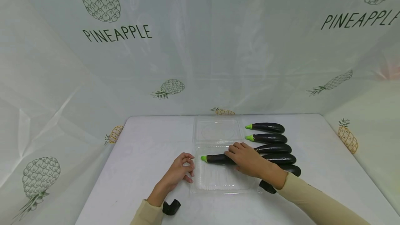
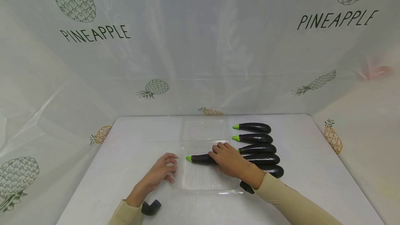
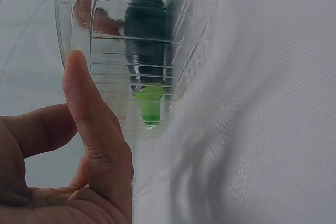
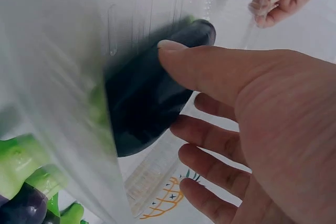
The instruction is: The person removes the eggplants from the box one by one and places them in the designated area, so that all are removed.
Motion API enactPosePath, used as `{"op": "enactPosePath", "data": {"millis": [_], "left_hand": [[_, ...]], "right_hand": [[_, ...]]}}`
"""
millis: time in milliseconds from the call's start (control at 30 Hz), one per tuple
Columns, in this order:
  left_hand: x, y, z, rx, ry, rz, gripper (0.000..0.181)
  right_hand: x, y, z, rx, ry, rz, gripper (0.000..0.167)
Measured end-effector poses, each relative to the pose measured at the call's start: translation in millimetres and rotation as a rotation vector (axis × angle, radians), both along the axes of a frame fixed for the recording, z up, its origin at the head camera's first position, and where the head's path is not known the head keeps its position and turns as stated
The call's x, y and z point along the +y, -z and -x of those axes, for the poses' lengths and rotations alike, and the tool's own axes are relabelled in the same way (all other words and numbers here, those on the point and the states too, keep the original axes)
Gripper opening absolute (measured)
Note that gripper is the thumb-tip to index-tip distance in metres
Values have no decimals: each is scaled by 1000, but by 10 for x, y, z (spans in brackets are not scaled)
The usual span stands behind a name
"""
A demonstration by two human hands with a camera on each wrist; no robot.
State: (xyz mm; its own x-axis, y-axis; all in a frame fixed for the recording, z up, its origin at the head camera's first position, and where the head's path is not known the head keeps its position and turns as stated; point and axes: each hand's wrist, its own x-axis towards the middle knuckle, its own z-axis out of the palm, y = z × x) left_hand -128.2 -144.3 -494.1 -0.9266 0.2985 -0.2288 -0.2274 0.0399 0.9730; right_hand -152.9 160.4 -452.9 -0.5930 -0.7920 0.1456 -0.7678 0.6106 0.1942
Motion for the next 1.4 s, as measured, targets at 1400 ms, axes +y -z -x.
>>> {"op": "enactPosePath", "data": {"millis": [1400], "left_hand": [[4,12,-2,1,-12,18,40]], "right_hand": [[456,-491,-318,56,77,156,58]]}}
